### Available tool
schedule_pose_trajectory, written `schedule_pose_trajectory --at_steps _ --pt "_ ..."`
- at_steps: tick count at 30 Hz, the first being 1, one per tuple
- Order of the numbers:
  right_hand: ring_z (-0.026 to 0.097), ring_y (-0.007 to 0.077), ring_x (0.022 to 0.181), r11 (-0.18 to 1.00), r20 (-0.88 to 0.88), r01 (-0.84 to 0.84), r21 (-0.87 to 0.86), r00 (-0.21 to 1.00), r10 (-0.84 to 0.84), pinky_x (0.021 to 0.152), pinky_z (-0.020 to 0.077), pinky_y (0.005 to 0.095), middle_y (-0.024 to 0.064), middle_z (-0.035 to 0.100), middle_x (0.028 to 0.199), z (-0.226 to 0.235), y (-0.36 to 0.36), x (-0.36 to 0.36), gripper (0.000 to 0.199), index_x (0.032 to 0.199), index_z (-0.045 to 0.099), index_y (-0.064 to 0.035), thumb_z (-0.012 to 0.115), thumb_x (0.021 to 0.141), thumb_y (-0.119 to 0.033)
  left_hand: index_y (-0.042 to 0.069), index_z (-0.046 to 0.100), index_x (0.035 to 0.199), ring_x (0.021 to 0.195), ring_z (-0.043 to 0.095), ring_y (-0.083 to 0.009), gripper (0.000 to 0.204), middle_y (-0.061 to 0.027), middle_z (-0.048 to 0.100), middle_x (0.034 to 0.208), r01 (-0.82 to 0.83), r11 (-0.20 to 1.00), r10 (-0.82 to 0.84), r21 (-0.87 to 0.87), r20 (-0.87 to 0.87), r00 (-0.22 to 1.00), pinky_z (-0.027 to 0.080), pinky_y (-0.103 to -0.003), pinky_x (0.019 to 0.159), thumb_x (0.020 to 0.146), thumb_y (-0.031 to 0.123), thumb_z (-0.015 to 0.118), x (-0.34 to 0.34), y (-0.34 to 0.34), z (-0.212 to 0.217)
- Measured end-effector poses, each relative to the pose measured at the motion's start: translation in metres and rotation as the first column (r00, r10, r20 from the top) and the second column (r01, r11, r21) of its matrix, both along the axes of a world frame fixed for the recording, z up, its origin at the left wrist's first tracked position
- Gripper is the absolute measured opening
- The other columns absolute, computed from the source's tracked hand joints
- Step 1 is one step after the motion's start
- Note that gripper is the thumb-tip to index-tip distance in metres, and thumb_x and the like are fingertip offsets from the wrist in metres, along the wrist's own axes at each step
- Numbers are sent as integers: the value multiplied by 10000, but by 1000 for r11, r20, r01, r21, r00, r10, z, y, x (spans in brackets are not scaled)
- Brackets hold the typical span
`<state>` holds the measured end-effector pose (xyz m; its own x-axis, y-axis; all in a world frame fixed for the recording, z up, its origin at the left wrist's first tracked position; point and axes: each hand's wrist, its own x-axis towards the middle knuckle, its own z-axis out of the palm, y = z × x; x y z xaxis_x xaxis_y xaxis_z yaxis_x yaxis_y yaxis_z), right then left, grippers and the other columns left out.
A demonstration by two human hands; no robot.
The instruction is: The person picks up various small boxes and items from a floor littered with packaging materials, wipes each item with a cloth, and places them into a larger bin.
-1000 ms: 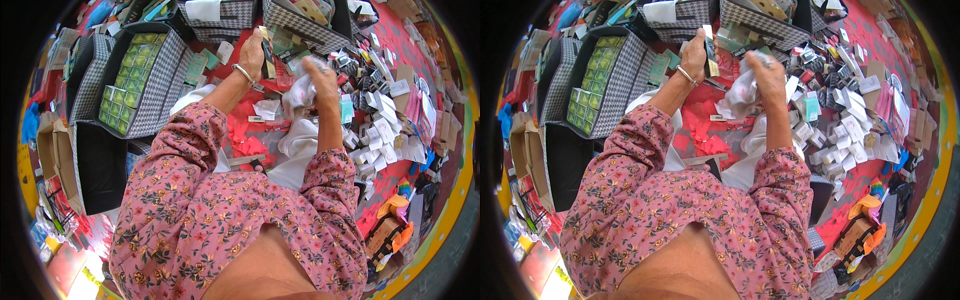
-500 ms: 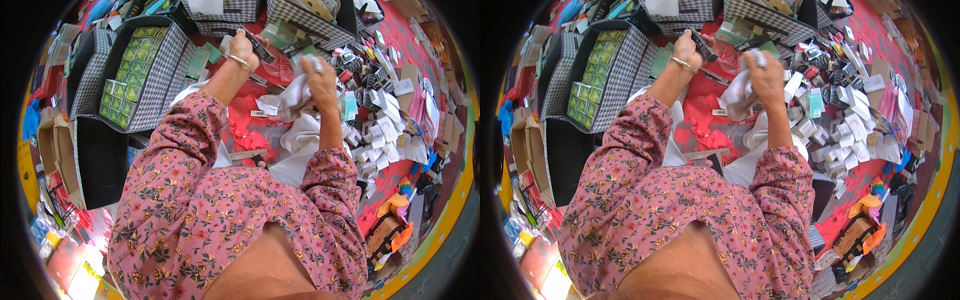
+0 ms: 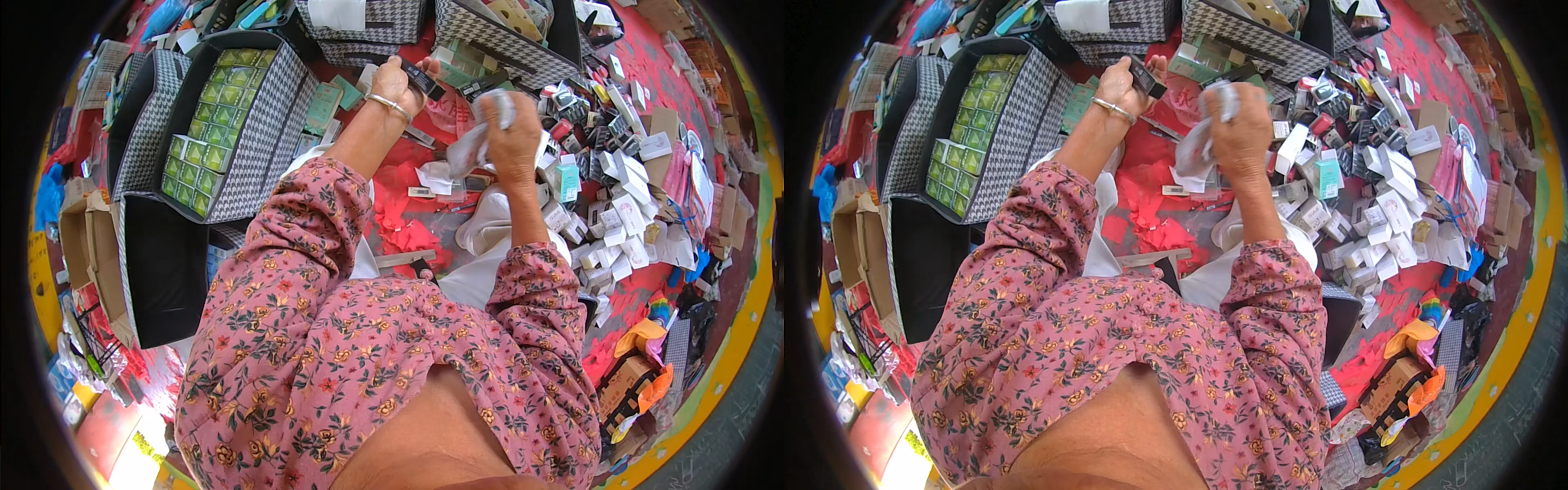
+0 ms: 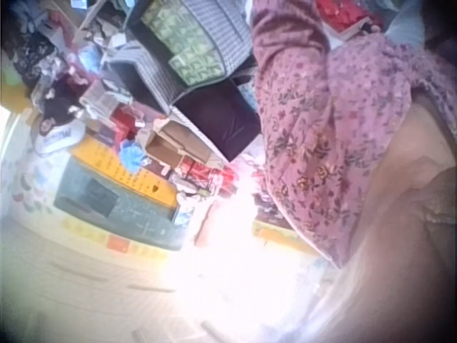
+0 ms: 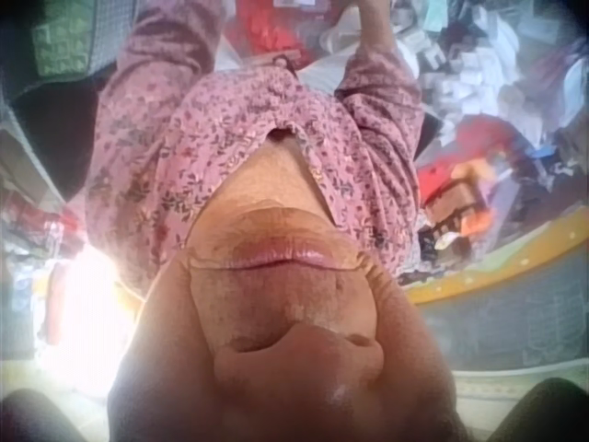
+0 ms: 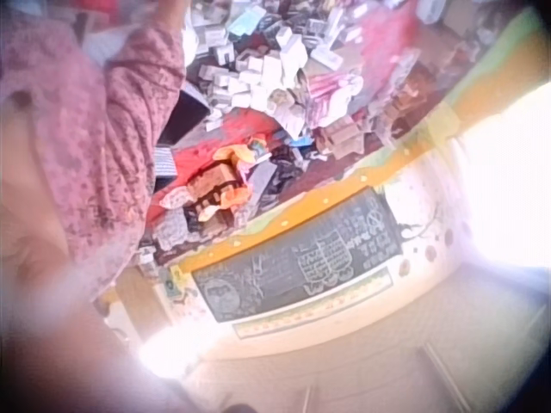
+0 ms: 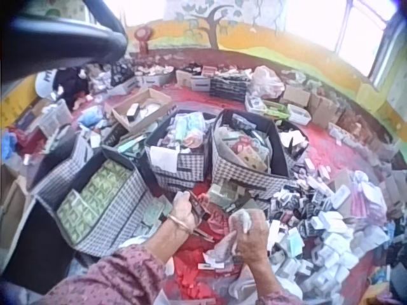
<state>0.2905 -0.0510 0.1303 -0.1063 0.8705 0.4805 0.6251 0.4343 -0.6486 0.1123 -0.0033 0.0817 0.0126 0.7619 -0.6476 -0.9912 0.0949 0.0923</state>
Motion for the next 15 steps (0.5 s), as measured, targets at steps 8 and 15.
schedule_pose_trajectory --at_steps 8,15 --pt "521 204 660 805 -297 56 -590 913 -281 650 415 323 131 576 718 -19 23 11 353 799 570 4 573 807 -349 37 547 982 860 586 -193 302 -94 591 1022 555 630 -598 543 -117 793 466 -321 808 899 300 426 37 -38 3" --pt "493 284 916 729 -417 -238 -641 906 -70 819 371 355 195 530 1012 -26 28 11 476 1027 537 -23 430 848 -451 64 529 1048 872 587 -202 305 -66 598 978 619 695 -566 365 -253 785 466 -364 820 877 312 477 57 -50 13"
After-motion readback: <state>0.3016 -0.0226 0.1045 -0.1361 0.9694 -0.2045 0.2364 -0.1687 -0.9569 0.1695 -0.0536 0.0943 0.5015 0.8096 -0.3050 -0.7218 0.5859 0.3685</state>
